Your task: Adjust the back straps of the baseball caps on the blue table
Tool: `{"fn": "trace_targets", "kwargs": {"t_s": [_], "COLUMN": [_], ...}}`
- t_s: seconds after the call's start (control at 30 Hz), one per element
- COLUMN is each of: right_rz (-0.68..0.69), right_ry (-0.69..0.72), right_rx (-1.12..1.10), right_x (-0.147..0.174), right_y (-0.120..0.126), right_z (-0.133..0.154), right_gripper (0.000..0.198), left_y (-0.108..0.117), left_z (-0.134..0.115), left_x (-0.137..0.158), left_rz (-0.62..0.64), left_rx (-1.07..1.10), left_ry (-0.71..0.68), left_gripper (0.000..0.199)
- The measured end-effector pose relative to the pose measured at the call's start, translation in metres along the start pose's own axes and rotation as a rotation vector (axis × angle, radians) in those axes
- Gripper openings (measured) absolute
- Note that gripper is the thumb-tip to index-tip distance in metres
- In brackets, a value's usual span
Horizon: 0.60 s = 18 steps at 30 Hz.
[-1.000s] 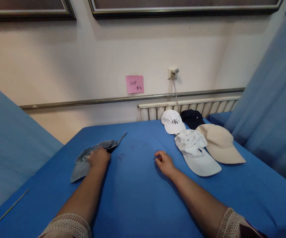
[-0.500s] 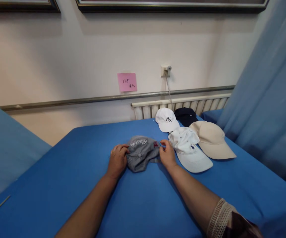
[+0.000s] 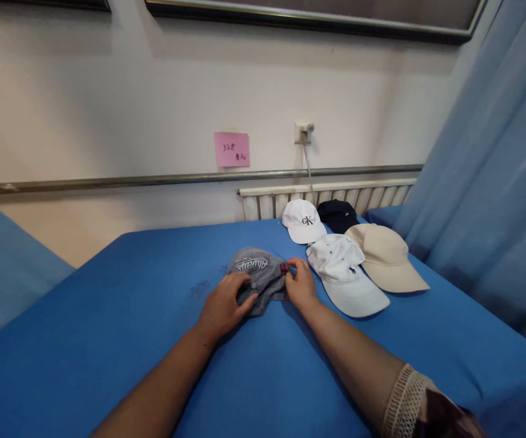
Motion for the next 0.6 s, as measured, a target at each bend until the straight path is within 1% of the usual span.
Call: {"fn": "trace_targets", "kwargs": {"t_s": [0.07, 0.13, 0.23, 0.3, 0.33, 0.4, 0.43, 0.47, 0.53, 0.6], "right_rz": [0.081, 0.215, 0.398, 0.46, 0.47, 0.464, 0.458, 0.448, 0.407, 0.346], "right_ry": [0.091, 0.137, 0.175, 0.194, 0.194, 0.173, 0.155, 0.134, 0.091, 0.055], "right_rx": [-0.051, -0.036, 0.107, 0.204, 0.234, 0.236, 0.202, 0.148, 0.021, -0.085], "right_x": [0.003, 0.01, 0.021, 0.025, 0.025, 0.023, 0.021, 0.02, 0.017, 0.015], "right_y": [-0.006, -0.018, -0.038, -0.044, -0.045, -0.044, -0.042, -0.04, -0.035, -0.031], "right_z": [0.014, 0.024, 0.031, 0.033, 0.033, 0.033, 0.032, 0.032, 0.032, 0.03], "right_gripper": [0.029, 0.029, 0.033, 0.035, 0.032, 0.018, 0.009, 0.006, 0.017, 0.027], "left_y": [-0.013, -0.019, -0.017, -0.014, -0.013, -0.012, -0.014, -0.016, -0.023, -0.026], "left_z": [-0.002, 0.009, 0.03, 0.042, 0.047, 0.059, 0.066, 0.071, 0.076, 0.074], "left_x": [-0.002, -0.004, -0.006, -0.006, -0.005, -0.003, -0.002, 0.0, 0.002, 0.001], "left_rz": [0.067, 0.082, 0.031, -0.014, -0.04, -0.101, -0.127, -0.145, -0.149, -0.122], "left_rx": [-0.041, -0.047, 0.054, 0.155, 0.209, 0.328, 0.393, 0.455, 0.551, 0.583], "left_ry": [0.002, 0.078, 0.216, 0.293, 0.334, 0.436, 0.491, 0.54, 0.596, 0.578], "left_gripper": [0.029, 0.025, 0.029, 0.032, 0.033, 0.035, 0.037, 0.038, 0.039, 0.037]}}
Point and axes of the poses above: each hand's wrist, its own x-axis away from the middle knuckle, its own y-axis out of the back of the hand, z = x × y, the point moved 9 cm from there along -x, towards the middle knuckle, and after that the axes turned 6 degrees about -x, right-handed, at the moved point
